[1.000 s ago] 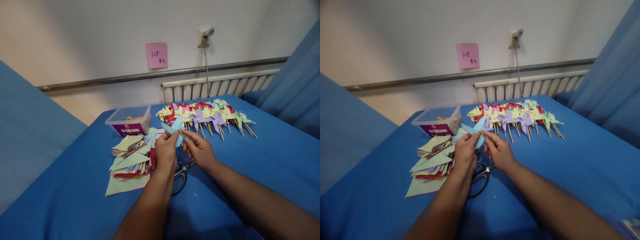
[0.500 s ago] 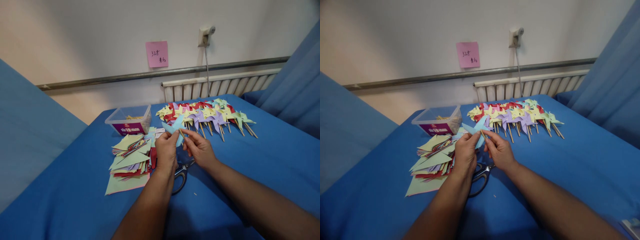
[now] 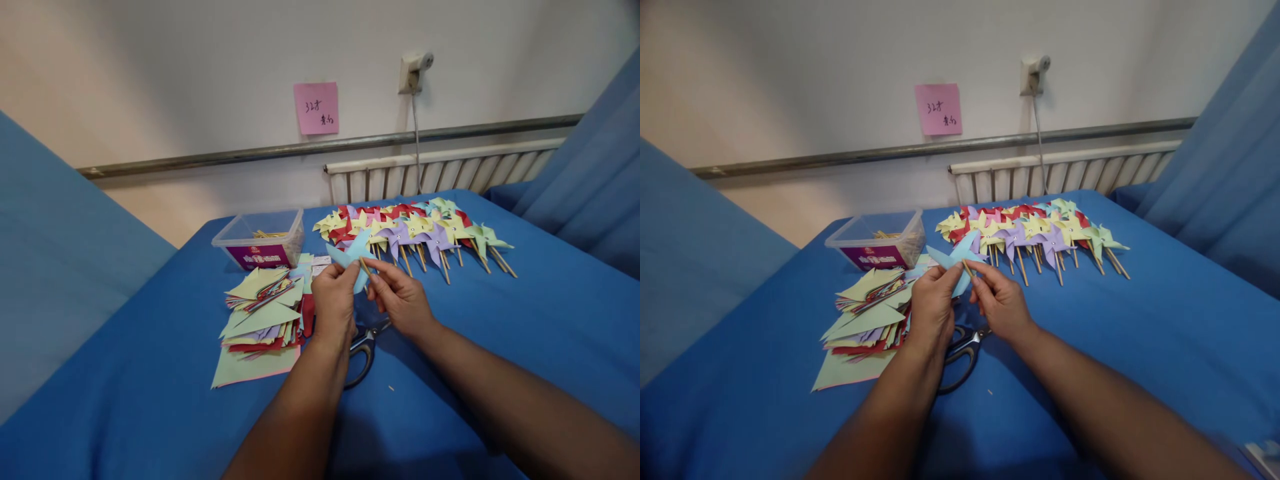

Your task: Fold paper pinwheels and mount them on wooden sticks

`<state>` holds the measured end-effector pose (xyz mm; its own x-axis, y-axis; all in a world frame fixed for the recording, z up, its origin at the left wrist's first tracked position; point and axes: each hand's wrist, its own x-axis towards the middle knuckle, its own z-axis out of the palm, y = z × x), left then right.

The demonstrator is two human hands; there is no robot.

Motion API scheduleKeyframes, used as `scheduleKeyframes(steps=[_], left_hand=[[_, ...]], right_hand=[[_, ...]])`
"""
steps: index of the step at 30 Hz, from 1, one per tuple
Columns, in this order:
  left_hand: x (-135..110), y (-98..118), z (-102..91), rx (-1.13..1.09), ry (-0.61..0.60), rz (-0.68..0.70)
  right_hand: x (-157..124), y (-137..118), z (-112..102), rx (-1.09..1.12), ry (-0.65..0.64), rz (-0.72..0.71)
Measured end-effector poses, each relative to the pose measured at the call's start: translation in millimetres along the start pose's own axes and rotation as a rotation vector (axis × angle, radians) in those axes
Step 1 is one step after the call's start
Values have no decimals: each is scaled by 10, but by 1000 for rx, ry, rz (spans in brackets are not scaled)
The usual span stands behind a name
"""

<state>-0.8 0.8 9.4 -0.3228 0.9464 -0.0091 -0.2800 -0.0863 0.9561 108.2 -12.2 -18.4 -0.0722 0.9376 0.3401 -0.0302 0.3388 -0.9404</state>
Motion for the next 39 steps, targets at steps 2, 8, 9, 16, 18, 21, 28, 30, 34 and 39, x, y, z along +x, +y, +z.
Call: scheduleKeyframes(steps=[2,8,9,16,18,21,28,30,34,39], left_hand=[[2,-1,-2,0,-1,4],[24,-22,-3,11,10,13],[25,-24,-1,13,11,17],[19,-29,0,4,6,-1],[19,-27,0,2,1,4],[8,-20,10,-8,-3,10],[-27,2,44,-44,-5,-9],[-26,2,44,-45,-5,-8],[-28,0,39,-50,-6,-1],[-35,2,37,-64,-14,5]], right_hand=[[0,3,-4,-6,0,4],[-3,10,-3,-20,5,13],[-4,11,-1,-22,7,13],[-2,8,4,-16,40,12],[-2,-1,6,-7,45,8],[-4,-16,9,-2,56,4],[-1,-12,8,16,72,4],[0,-8,8,7,77,1],[-4,-15,11,-2,89,-2],[-10,-20,13,4,107,-16]])
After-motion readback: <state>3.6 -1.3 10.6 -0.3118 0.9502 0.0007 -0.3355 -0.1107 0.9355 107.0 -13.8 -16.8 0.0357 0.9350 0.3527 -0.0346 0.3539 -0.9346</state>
